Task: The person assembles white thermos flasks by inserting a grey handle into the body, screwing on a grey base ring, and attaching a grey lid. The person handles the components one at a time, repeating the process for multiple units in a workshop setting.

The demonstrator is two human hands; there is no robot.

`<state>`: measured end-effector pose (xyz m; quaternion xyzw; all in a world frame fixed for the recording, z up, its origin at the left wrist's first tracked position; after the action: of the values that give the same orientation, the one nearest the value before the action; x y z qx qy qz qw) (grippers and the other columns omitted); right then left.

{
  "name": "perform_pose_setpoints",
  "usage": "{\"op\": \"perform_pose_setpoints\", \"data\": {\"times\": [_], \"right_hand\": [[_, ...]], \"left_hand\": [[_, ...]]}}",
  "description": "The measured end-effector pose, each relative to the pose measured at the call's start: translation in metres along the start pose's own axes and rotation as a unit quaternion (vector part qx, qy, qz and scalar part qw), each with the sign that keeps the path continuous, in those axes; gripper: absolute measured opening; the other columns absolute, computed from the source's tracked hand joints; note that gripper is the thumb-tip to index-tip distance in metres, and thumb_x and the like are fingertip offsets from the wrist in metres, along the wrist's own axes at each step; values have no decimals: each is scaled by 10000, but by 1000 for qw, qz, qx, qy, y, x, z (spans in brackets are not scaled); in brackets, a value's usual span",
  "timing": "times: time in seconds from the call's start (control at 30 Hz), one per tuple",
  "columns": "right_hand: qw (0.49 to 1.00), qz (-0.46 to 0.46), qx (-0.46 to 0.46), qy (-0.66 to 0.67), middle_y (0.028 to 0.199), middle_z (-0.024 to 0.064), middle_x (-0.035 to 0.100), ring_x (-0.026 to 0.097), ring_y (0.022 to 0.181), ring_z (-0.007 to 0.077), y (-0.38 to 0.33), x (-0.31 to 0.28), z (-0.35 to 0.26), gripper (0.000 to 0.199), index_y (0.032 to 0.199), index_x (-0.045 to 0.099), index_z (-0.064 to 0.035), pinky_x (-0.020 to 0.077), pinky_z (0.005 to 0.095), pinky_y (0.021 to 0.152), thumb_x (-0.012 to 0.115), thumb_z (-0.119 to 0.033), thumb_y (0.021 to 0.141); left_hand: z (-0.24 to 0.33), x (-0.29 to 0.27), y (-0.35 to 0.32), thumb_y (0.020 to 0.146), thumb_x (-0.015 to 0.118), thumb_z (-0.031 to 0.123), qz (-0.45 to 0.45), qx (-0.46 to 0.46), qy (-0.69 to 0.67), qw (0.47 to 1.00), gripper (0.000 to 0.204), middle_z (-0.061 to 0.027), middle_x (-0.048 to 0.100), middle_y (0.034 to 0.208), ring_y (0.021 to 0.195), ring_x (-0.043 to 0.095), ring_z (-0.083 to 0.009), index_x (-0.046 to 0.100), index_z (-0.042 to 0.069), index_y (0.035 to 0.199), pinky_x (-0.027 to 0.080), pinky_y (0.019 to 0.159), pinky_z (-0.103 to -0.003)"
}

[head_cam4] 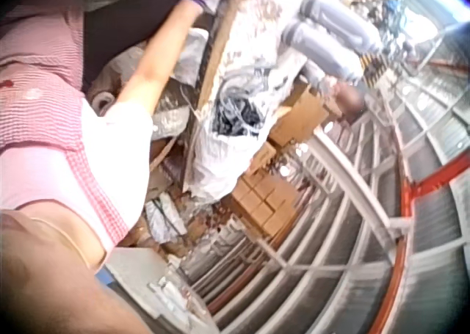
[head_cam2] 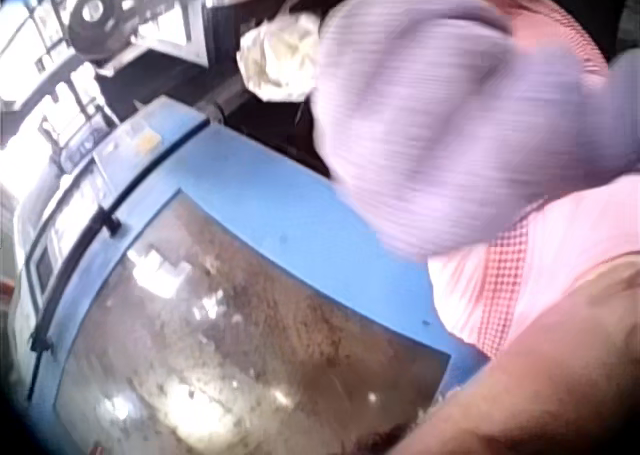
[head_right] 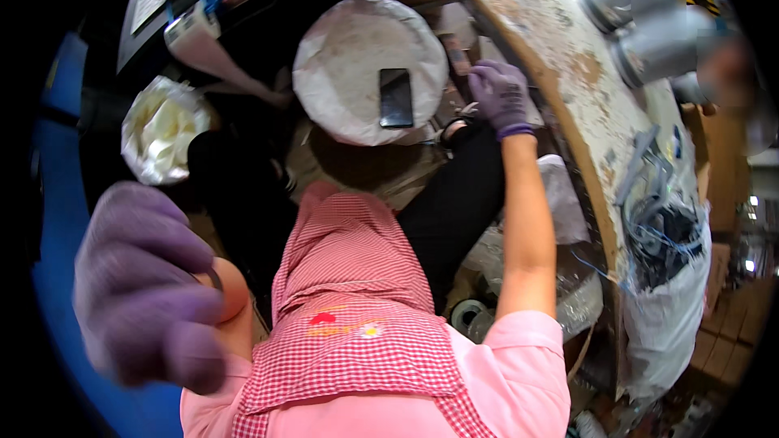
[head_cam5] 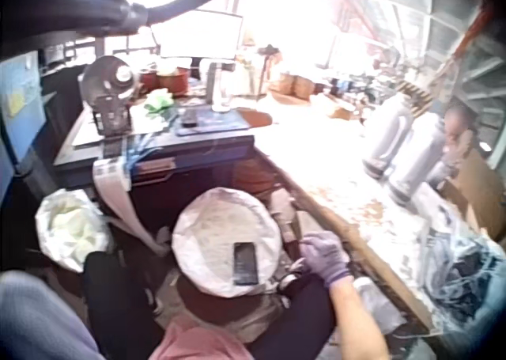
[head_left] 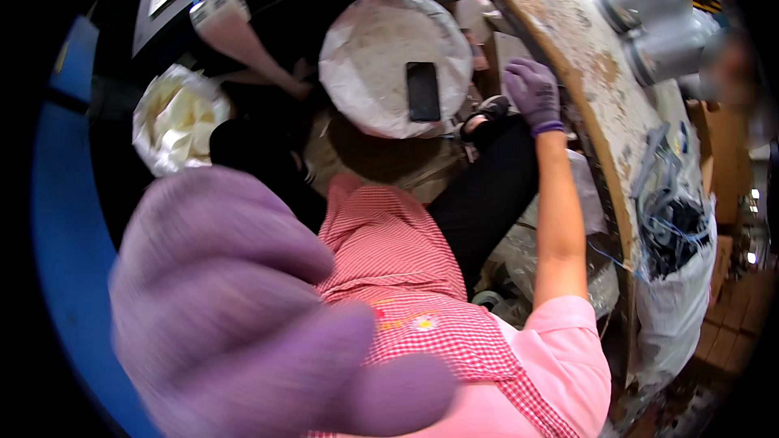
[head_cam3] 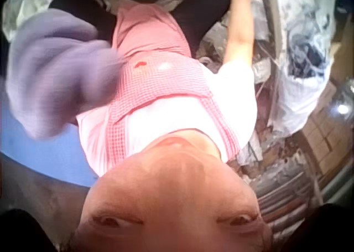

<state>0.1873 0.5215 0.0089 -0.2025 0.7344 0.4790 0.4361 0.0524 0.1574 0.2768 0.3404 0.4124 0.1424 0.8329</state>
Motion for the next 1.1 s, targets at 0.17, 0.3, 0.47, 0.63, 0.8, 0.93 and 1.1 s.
{"op": "perform_pose_setpoints", "data": {"times": [0.17,0.3,0.47,0.63,0.8,0.93,1.1], "right_hand": [[1000,-30,-6,-4,1051,85,724,666,1015,296,0,8,7,163,930,747,-103,498,426,933,693,-236,854],[999,-40,-5,-21,1071,111,726,675,1032,304,-4,3,6,154,966,746,-67,513,399,929,702,-174,863],[999,-44,-22,8,1055,92,727,668,1028,302,5,19,0,165,934,745,-92,498,416,935,696,-231,859],[999,-38,-23,3,1046,97,728,671,1018,298,8,13,-3,160,934,747,-89,501,414,924,697,-221,858],[999,-47,-25,3,1033,102,729,676,1003,307,9,19,-2,163,929,745,-79,505,411,913,695,-219,861],[996,-61,-55,30,1068,143,720,668,1041,324,38,33,-7,173,984,742,-53,504,399,940,691,-183,882],[990,-130,-36,28,1117,173,702,648,1094,321,13,35,10,211,1101,717,-10,491,407,984,646,-129,941]], "left_hand": [[11,14,-22,901,596,258,-134,9,137,981,228,-112,628,882,774,606,-254,618,60,1010,510,725,-420],[-1,32,-28,883,608,263,-140,25,142,980,201,-98,618,838,743,605,-252,616,76,956,501,696,-417],[-7,41,-32,860,623,269,-145,8,158,977,174,-80,606,783,703,603,-249,613,97,889,490,659,-412],[-17,44,-30,837,638,274,-152,4,154,976,160,-61,593,728,664,602,-246,611,118,822,478,622,-408],[-31,48,-33,815,653,280,-150,-11,151,977,160,-43,581,674,625,600,-243,608,138,755,467,586,-403],[-31,52,-38,797,665,284,-142,-35,167,975,171,-28,571,630,593,598,-241,606,155,701,458,556,-400],[-80,63,-58,774,680,290,-120,-154,135,971,196,-10,559,575,554,597,-238,604,176,634,446,520,-395]]}}
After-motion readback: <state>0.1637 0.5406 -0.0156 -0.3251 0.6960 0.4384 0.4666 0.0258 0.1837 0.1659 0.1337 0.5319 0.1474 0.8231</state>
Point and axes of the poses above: each hand's wrist, its own y-axis towards the middle knuckle, its own x-axis out of the palm, z = x × y, the point moved 9 cm from there along y, towards the middle knuckle
